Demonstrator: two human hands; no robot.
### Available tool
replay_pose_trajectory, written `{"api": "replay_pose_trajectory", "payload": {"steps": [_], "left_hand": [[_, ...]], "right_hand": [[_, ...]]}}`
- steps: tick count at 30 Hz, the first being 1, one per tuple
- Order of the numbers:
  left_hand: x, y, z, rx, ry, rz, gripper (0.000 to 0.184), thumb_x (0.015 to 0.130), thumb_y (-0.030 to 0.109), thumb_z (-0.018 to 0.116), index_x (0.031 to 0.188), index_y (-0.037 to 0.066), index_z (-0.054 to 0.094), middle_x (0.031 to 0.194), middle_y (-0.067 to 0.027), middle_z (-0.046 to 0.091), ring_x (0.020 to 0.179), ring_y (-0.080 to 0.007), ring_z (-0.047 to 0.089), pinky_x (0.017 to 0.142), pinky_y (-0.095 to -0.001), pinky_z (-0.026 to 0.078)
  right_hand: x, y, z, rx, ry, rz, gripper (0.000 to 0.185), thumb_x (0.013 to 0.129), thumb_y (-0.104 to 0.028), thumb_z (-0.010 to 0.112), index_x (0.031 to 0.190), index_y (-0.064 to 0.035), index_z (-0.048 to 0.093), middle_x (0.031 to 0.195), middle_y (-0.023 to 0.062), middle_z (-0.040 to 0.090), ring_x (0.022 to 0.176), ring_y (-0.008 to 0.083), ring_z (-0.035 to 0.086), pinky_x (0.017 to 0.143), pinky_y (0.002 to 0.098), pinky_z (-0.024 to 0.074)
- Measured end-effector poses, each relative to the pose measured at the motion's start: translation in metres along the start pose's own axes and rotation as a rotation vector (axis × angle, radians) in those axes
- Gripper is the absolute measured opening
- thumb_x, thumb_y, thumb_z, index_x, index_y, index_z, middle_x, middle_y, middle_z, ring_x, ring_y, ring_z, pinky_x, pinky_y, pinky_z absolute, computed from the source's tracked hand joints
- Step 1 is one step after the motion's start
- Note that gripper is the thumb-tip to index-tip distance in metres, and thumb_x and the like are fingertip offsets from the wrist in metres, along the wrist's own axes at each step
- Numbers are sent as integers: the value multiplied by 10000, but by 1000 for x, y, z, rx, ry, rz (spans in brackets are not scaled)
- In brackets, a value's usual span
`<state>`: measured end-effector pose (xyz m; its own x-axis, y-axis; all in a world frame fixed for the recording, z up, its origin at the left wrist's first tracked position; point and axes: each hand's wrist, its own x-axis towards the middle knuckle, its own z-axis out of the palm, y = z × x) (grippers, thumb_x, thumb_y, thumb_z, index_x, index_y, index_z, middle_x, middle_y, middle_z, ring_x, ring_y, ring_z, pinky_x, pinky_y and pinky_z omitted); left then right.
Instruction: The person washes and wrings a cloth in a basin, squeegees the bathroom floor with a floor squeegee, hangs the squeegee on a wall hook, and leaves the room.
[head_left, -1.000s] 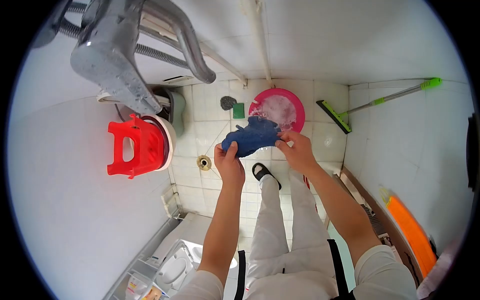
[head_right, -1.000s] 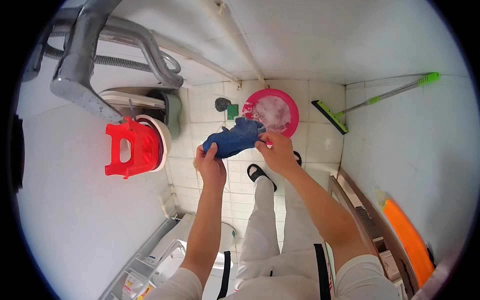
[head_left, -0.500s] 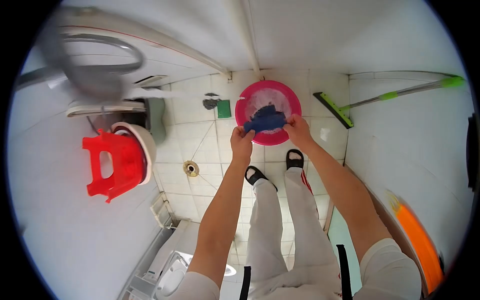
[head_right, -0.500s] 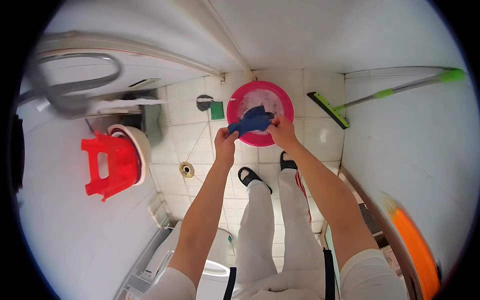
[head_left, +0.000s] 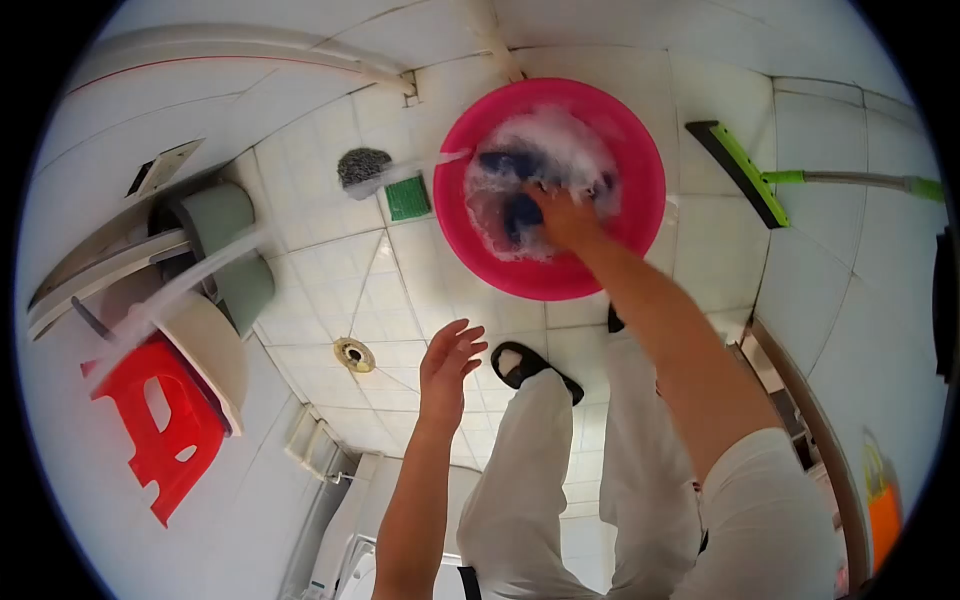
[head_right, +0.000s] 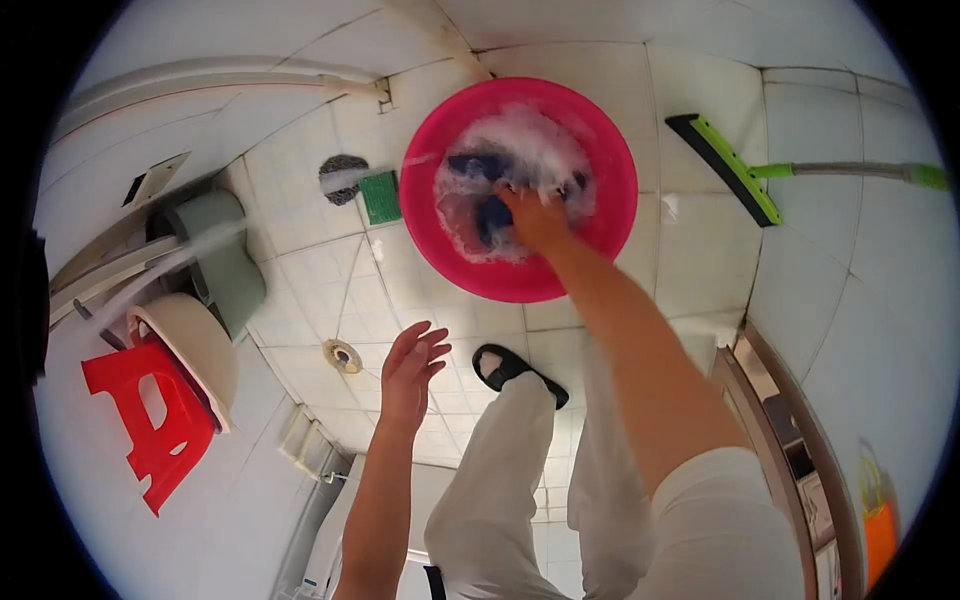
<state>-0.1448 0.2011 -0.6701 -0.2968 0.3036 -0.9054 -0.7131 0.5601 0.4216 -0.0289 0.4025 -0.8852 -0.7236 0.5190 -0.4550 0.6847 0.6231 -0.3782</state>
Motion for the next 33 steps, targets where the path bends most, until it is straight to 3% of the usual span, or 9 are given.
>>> {"api": "replay_pose_trajectory", "payload": {"steps": [1,5,9,12,19,20,26,29,33], "left_hand": [[-1,-2,-4,-24,9,-13,354,944,198,522,1275,73,507,1193,-116,613,1022,-177,595,849,-302,452],[-15,15,-1,-80,-12,-63,366,957,218,498,1293,74,483,1193,-125,607,1043,-191,589,847,-318,457],[-44,38,27,-168,-45,-137,456,960,316,495,1356,102,421,1237,-147,569,1122,-246,551,915,-381,450],[-64,64,74,-416,18,-356,542,933,422,520,1362,106,420,1268,-153,534,1213,-287,483,971,-439,442],[-119,98,123,-650,-355,63,511,899,372,503,1289,42,487,1183,-149,600,1057,-304,602,979,-421,469],[-130,99,122,-802,-469,-30,485,893,287,493,1291,10,483,1229,-147,588,1094,-303,594,981,-435,467],[-222,159,164,-812,-394,-87,452,950,263,394,1324,17,463,1267,-155,569,1115,-295,590,961,-421,486],[-237,162,171,-857,-504,-34,496,960,335,378,1333,18,454,1292,-149,550,1152,-292,564,985,-433,461],[-272,191,171,-846,-400,-146,618,951,486,346,1351,25,439,1340,-142,508,1228,-297,498,1057,-469,372]], "right_hand": [[0,-14,3,95,10,202,608,775,-269,653,1354,-244,471,1362,136,446,1237,354,438,980,543,397],[3,13,9,-3,-1,-277,440,735,-174,649,1171,-149,595,1183,136,588,1095,354,546,891,492,467],[-46,-23,-62,467,356,287,395,731,-57,610,1125,-47,590,1041,199,627,970,403,593,855,438,483],[-130,-62,-151,736,260,278,460,707,-50,628,1161,-7,567,1093,234,616,1003,405,598,877,441,476],[-262,-149,-316,1144,345,244,457,728,-77,672,1159,-5,539,1153,151,591,1051,315,587,916,336,457],[-260,-150,-321,1527,346,412,435,762,-77,653,1172,1,533,1145,136,597,1042,285,593,913,321,456],[-234,-133,-389,2520,-206,617,398,873,-195,482,1210,13,523,1126,138,628,976,233,649,886,351,531],[-225,-124,-412,2508,-365,240,397,850,-190,494,1185,17,544,1085,135,646,952,237,658,874,354,538],[-233,-130,-445,2135,-207,280,405,778,-141,537,1149,19,570,1054,130,659,930,227,659,843,341,535]]}}
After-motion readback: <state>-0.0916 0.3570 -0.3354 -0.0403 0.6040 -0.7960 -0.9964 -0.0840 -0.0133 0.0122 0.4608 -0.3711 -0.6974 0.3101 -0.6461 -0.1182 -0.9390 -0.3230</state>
